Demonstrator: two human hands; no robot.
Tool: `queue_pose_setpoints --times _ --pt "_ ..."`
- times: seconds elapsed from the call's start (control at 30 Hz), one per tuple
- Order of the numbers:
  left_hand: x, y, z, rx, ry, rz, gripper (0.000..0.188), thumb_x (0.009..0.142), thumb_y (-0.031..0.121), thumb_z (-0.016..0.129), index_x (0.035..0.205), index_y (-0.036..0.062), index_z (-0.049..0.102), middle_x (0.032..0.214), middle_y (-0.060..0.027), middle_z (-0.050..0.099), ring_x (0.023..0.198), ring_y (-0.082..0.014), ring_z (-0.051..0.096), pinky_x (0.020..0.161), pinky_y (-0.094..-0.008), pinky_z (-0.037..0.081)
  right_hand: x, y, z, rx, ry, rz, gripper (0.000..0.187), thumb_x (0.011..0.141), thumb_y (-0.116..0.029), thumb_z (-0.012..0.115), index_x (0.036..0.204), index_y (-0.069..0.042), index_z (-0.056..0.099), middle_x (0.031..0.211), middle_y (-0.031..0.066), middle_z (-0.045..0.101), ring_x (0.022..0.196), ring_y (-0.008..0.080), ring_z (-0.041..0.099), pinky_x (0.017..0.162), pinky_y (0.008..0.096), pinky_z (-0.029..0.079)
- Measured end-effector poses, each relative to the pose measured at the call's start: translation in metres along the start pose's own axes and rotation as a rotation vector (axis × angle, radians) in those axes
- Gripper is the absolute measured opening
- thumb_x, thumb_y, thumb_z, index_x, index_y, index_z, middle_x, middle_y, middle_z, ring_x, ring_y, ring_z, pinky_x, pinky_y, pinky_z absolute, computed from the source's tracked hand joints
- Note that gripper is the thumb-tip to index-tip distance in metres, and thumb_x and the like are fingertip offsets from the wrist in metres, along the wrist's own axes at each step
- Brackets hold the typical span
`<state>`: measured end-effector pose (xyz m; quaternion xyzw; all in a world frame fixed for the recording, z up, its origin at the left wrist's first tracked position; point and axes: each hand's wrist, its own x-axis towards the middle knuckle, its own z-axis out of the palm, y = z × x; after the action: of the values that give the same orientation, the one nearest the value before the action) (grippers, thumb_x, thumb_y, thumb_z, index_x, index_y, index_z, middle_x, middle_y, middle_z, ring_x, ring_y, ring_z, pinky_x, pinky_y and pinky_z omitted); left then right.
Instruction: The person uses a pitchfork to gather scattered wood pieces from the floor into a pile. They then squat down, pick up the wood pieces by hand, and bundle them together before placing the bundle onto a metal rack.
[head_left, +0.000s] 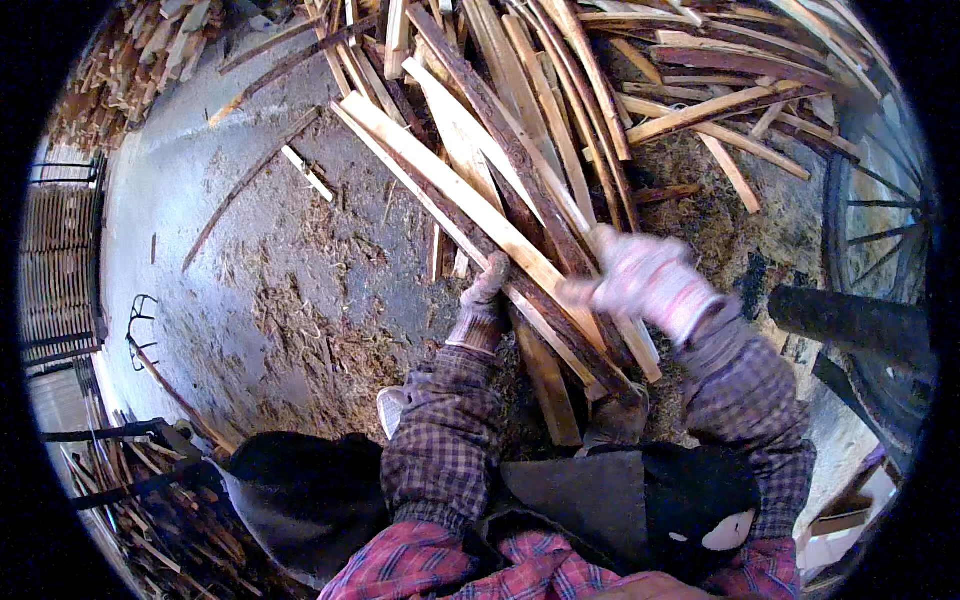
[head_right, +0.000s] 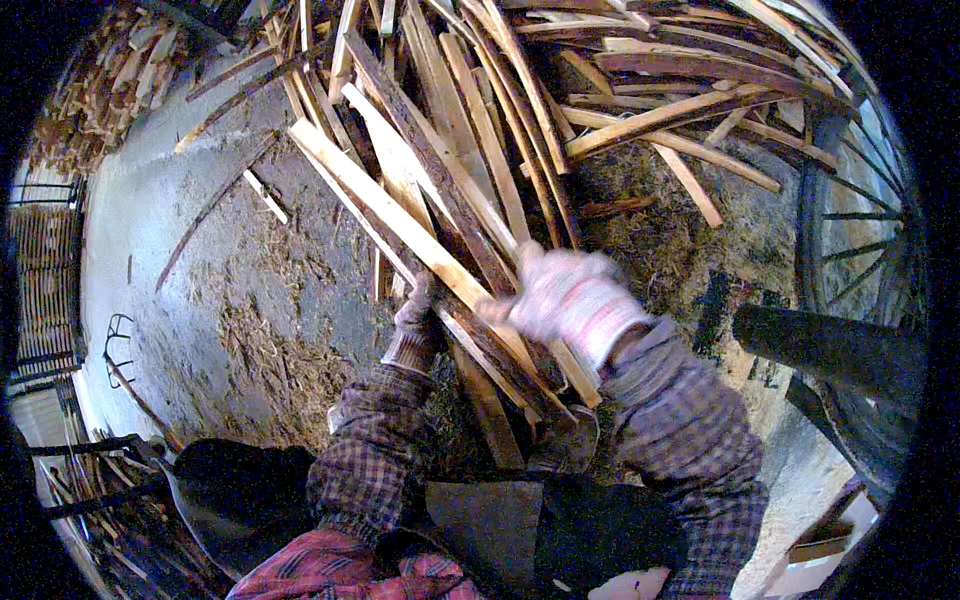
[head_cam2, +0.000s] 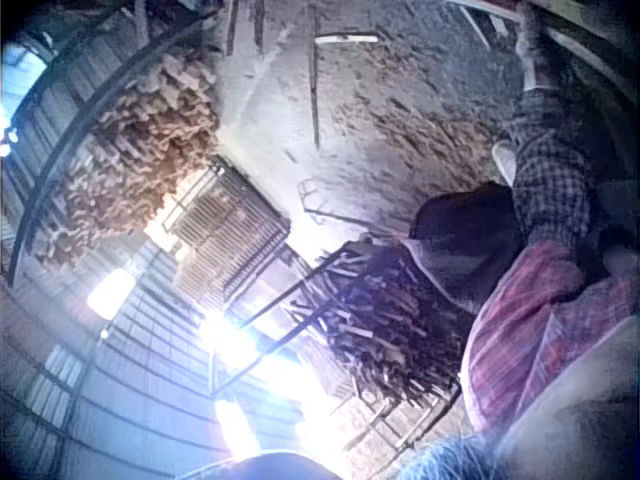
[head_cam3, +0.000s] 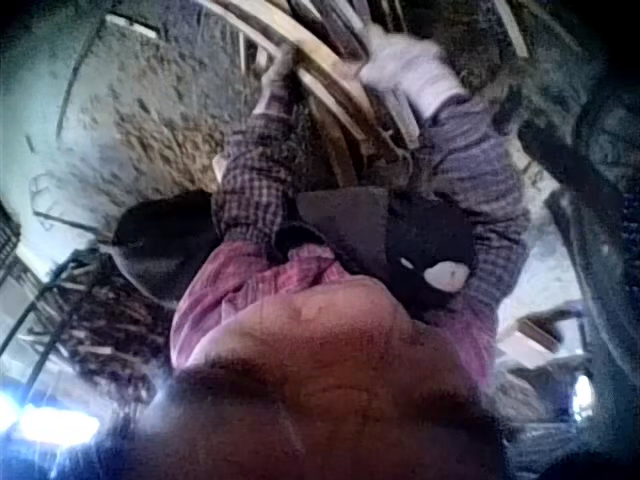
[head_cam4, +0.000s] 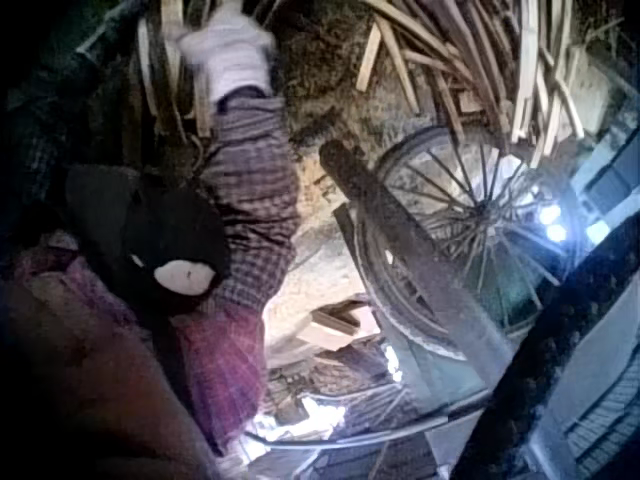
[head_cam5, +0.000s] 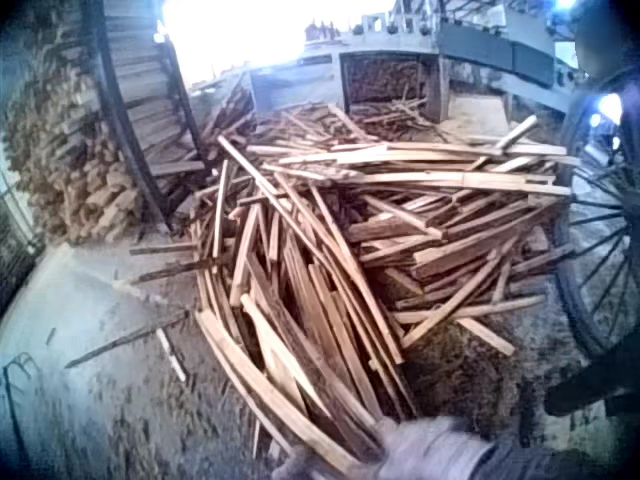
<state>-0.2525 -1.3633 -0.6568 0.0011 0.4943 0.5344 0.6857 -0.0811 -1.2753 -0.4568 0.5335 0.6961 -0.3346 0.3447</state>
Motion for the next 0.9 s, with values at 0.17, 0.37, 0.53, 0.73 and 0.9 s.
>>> queue_pose_setpoints --times 0.17,0.37,0.53,0.73,0.9 --pt "0.029 -0.037 -0.045 -0.015 0.08 0.026 0.037 0.08 0.035 0.061 0.104 0.0064 0.056 0.095 -0.0057 0.058 0.083 -0.0195 0.056 0.077 -0.033 0.048 0.087 0.052 -0.061 0.236 0.836 -0.028 0.096 0.068 -0.071 0.047 0.135 -0.005 0.023 0.132 0.0177 0.038 0.122 0.0283 0.038 0.1 0.0375 0.029" --pt "0.033 -0.042 -0.048 0.017 0.029 -0.017 0.044 0.081 0.039 0.058 0.11 0.0061 0.052 0.096 -0.0052 0.056 0.084 -0.0184 0.055 0.077 -0.0314 0.048 0.158 0.048 -0.115 0.19 0.655 0.212 0.09 0.067 -0.068 0.049 0.134 -0.011 0.028 0.131 0.0144 0.041 0.119 0.0291 0.041 0.098 0.0418 0.032" --pt "0.017 -0.032 -0.031 0.032 0.007 0.063 0.051 0.081 0.043 0.057 0.115 0.0062 0.049 0.099 -0.0053 0.055 0.084 -0.0184 0.054 0.079 -0.0313 0.047 0.174 0.074 -0.107 0.46 0.661 0.02 0.072 0.068 -0.06 0.058 0.121 -0.012 0.05 0.117 0.0121 0.054 0.108 0.0266 0.05 0.092 0.0371 0.036" --pt "0.002 -0.021 -0.008 -0.123 -0.118 -0.012 0.052 0.071 0.028 0.071 0.114 0.0057 0.051 0.103 -0.0074 0.058 0.089 -0.0236 0.057 0.084 -0.0361 0.047 0.106 0.072 -0.11 0.47 0.765 0.002 0.054 0.066 -0.049 0.062 0.099 -0.006 0.061 0.089 0.0111 0.063 0.084 0.0243 0.06 0.077 0.0351 0.044" --pt "-0.004 -0.015 -0.016 -0.034 0.032 0.072 0.058 0.071 0.035 0.071 0.116 0.0047 0.05 0.109 -0.0085 0.055 0.096 -0.0232 0.055 0.088 -0.0371 0.044 0.04 0.056 -0.006 0.32 0.683 0.034 0.047 0.07 -0.05 0.054 0.083 -0.006 0.06 0.078 0.0175 0.061 0.075 0.033 0.06 0.065 0.0424 0.047"
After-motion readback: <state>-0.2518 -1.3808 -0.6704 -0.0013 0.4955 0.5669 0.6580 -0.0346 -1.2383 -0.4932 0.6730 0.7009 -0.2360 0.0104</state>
